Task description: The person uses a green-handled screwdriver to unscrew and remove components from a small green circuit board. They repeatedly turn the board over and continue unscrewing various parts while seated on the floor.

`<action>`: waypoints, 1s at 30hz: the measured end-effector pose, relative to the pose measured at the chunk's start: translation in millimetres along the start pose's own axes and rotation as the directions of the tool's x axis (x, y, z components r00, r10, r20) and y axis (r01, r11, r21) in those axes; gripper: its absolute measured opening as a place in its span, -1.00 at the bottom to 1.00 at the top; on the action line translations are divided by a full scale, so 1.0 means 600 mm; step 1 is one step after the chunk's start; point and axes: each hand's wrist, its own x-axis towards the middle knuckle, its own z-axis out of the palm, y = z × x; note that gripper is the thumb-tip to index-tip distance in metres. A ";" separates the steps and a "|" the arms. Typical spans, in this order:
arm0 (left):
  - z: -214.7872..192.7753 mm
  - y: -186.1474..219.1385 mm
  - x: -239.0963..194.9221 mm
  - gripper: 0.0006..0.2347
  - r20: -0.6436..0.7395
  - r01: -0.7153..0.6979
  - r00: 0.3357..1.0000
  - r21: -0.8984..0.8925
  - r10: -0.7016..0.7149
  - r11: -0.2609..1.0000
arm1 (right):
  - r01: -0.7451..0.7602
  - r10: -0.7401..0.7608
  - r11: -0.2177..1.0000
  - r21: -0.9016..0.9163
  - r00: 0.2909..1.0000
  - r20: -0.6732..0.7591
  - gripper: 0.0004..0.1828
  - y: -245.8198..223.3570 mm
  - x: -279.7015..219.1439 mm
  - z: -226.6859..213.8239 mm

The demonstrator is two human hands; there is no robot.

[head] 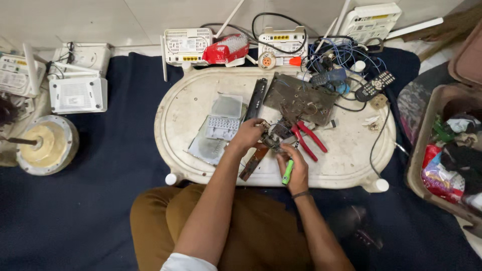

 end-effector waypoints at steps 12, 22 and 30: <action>-0.003 0.036 0.018 -0.57 -0.021 0.072 0.997 -0.029 -0.073 0.997 | -0.224 0.217 0.960 0.171 0.975 0.055 -0.64 0.028 0.048 0.018; 0.025 0.036 0.038 -0.37 0.023 -0.052 0.999 0.192 0.049 0.980 | -0.222 0.209 0.959 0.175 0.974 0.086 -0.57 0.041 0.037 0.048; 0.033 0.082 -0.004 -0.37 0.228 -0.054 0.974 0.322 -0.022 0.945 | -0.228 0.204 0.938 0.261 0.972 0.113 -0.57 0.047 0.038 0.051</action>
